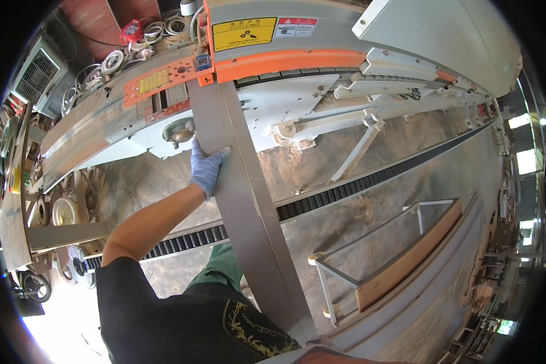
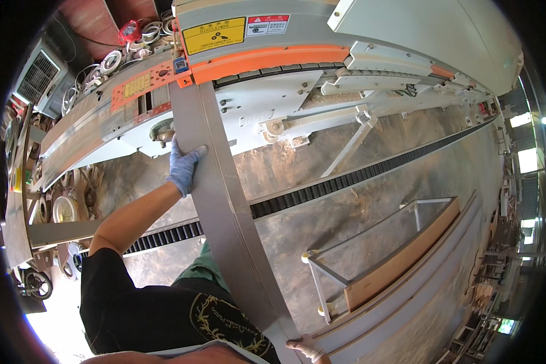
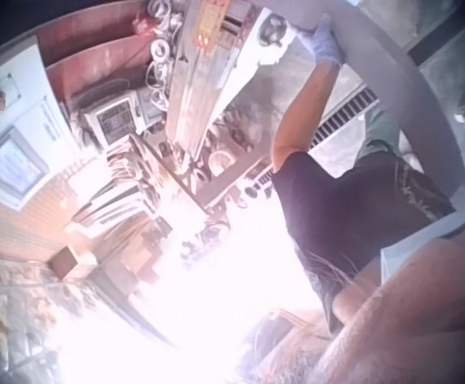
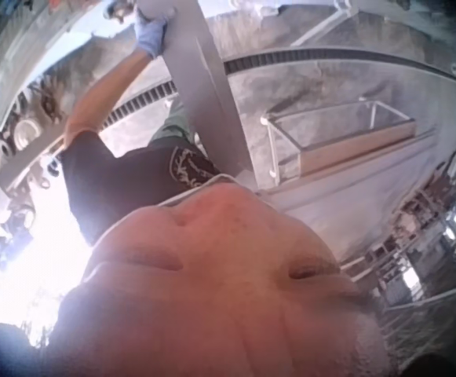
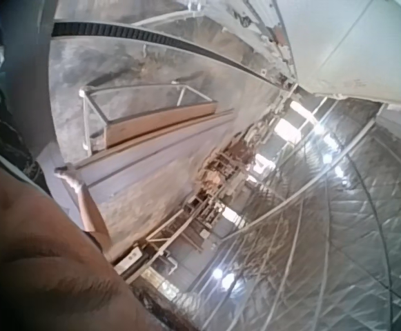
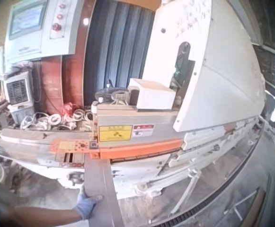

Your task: The person handles long gray panels, aligning them on a workbench and applying yellow tape along the seam. They then carry the taped assembly to a large machine and position it for processing.

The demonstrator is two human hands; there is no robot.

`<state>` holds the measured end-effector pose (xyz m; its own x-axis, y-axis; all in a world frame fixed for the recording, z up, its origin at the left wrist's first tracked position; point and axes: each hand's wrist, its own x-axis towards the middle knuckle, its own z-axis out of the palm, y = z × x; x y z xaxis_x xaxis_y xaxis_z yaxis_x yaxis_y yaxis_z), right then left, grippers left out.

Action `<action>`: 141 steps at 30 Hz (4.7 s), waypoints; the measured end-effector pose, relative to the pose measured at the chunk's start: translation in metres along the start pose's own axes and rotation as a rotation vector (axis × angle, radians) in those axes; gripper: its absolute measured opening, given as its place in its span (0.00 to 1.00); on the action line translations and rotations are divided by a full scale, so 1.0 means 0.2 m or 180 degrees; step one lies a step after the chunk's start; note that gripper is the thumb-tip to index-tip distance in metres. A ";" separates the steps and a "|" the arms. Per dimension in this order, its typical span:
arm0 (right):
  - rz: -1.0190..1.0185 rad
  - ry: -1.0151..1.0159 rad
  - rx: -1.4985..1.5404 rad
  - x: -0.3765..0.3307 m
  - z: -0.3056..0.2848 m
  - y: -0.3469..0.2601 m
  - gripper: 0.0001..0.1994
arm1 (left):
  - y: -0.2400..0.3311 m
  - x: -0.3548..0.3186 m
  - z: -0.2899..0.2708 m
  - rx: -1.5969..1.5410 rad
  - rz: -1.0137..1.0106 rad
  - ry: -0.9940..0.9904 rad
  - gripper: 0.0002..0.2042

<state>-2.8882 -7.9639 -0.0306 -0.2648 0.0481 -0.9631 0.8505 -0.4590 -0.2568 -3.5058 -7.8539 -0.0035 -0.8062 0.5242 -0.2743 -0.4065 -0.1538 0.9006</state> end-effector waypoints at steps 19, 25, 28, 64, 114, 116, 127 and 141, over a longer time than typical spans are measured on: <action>-0.0411 0.0966 -0.1751 -0.18 -0.59 -0.19 0.22 | -0.45 0.33 0.62 0.0898 0.0996 -0.0275 0.35; -0.0920 0.2578 -0.0407 -0.36 -0.57 -0.43 0.30 | -0.48 0.48 0.74 0.0266 0.0859 -0.0522 0.23; -0.0869 0.4967 -0.2031 -0.37 -0.44 -0.26 0.28 | -0.54 0.56 0.85 0.0886 0.0596 -0.0440 0.31; 0.0533 0.4469 0.2069 0.15 0.97 0.89 0.49 | -1.22 -2.29 -0.84 0.2889 -0.0973 -0.3972 0.33; -0.3899 0.2503 0.6068 -0.18 1.26 1.40 0.20 | 0.19 -0.56 -1.10 0.0472 -0.0487 0.0526 0.29; -0.4097 0.2686 0.5399 -0.03 1.22 1.34 0.20 | 0.01 -0.27 -1.10 0.0638 -0.0513 0.0407 0.31; -0.3660 0.2744 0.5819 0.27 1.07 0.83 0.21 | 0.03 0.11 -0.54 0.1757 -0.0108 0.0998 0.32; -0.3506 0.2923 0.6348 0.28 1.05 0.38 0.22 | 0.14 0.39 -0.36 0.2342 -0.0234 0.0622 0.37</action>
<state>-2.9341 -8.1816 -0.0865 0.5131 0.6850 -0.5172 -0.7637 0.0893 -0.6394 -3.6104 -7.8780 -0.0245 -0.8774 0.3433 -0.3351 -0.1260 0.5092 0.8514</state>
